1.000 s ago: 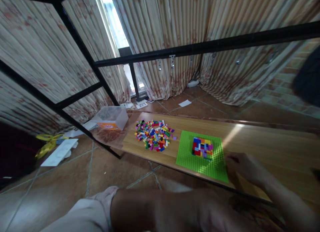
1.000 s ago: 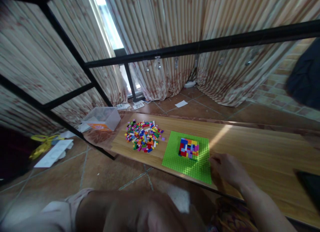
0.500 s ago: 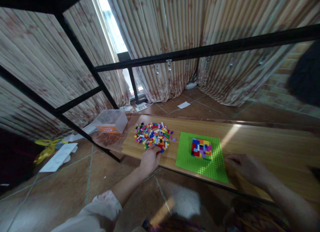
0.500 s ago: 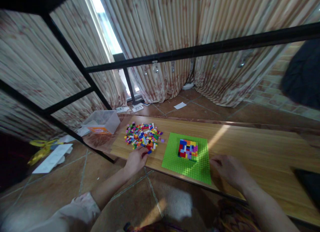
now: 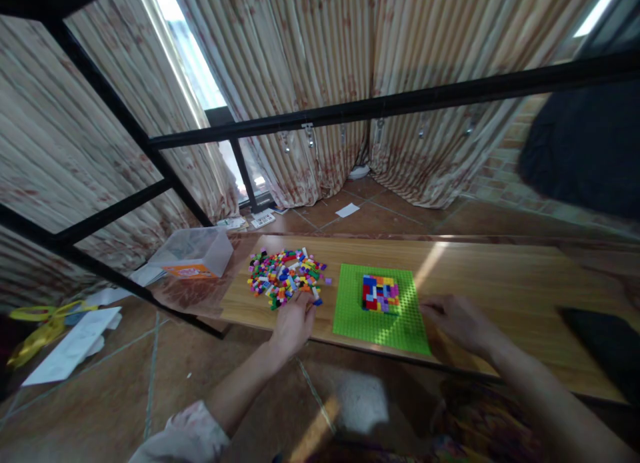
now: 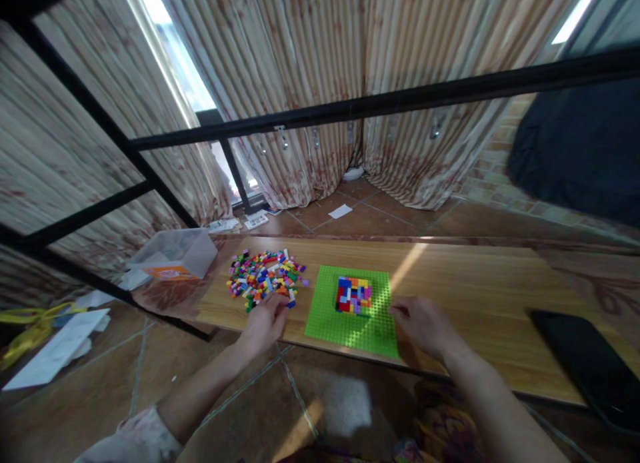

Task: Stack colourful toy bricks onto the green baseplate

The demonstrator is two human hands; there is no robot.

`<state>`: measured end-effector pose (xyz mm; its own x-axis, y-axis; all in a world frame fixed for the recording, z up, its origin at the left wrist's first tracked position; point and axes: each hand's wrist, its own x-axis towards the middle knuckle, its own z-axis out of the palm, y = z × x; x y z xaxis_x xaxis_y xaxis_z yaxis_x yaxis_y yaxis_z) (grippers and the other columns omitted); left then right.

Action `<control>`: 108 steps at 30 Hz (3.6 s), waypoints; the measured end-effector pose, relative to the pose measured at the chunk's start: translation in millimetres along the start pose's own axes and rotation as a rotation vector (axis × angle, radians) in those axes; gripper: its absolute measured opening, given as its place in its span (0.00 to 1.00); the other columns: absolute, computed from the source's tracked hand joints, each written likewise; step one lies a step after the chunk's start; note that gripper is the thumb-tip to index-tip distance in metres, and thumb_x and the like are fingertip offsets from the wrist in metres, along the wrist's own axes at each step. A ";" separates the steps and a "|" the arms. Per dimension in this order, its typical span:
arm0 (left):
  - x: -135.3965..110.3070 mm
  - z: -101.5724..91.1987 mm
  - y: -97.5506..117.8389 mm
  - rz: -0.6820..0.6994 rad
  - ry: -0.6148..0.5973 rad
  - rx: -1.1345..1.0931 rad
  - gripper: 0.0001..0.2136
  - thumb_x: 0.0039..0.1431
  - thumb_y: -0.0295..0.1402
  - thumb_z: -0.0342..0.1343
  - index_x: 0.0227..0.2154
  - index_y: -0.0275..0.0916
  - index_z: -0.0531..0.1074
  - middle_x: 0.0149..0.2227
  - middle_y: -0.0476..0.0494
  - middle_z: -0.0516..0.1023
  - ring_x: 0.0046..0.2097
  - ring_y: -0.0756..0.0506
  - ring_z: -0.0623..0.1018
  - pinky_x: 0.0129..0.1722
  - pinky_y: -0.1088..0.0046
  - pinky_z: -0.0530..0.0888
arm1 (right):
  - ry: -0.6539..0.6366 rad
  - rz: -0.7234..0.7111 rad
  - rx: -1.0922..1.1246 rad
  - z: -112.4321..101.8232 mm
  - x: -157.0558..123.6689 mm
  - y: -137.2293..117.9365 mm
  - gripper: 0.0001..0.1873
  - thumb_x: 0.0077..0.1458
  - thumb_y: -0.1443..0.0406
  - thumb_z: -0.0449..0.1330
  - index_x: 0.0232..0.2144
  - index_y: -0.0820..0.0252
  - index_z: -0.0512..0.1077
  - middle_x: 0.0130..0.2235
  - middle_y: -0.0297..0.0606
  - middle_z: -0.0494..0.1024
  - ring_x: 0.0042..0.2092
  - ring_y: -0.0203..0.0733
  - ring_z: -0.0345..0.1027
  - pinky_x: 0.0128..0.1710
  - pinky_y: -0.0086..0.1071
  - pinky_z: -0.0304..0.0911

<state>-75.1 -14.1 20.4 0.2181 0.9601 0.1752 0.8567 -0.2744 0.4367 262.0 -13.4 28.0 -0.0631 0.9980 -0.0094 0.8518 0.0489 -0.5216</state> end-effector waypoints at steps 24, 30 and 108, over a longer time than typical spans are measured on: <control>36.9 67.6 109.7 0.462 -0.136 -0.375 0.06 0.61 0.26 0.47 0.38 0.39 0.67 0.37 0.46 0.73 0.40 0.48 0.73 0.41 0.73 0.71 | -0.265 0.302 0.909 7.5 -10.0 -30.1 0.19 0.36 0.56 0.66 0.28 0.65 0.75 0.17 0.28 0.67 0.21 0.29 0.56 0.23 0.28 0.53; 39.5 73.5 93.0 0.347 -0.057 -0.278 0.10 0.60 0.28 0.48 0.43 0.39 0.69 0.41 0.44 0.72 0.44 0.46 0.72 0.45 0.68 0.70 | -0.030 0.341 0.779 18.6 2.4 -16.5 0.16 0.38 0.57 0.64 0.28 0.64 0.74 0.18 0.30 0.70 0.21 0.32 0.59 0.22 0.28 0.54; 27.7 19.1 -1.0 -0.071 0.122 0.330 0.07 0.55 0.37 0.56 0.32 0.39 0.74 0.48 0.40 0.71 0.50 0.38 0.67 0.50 0.58 0.63 | -0.063 0.034 -0.148 6.3 -1.8 -7.9 0.16 0.58 0.62 0.48 0.34 0.57 0.77 0.36 0.42 0.81 0.37 0.46 0.74 0.32 0.31 0.58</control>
<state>-61.0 13.8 7.9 0.1118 0.9571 0.2675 0.9769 -0.1552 0.1468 252.2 -15.8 26.7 -0.0610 0.9949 -0.0808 0.9212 0.0250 -0.3884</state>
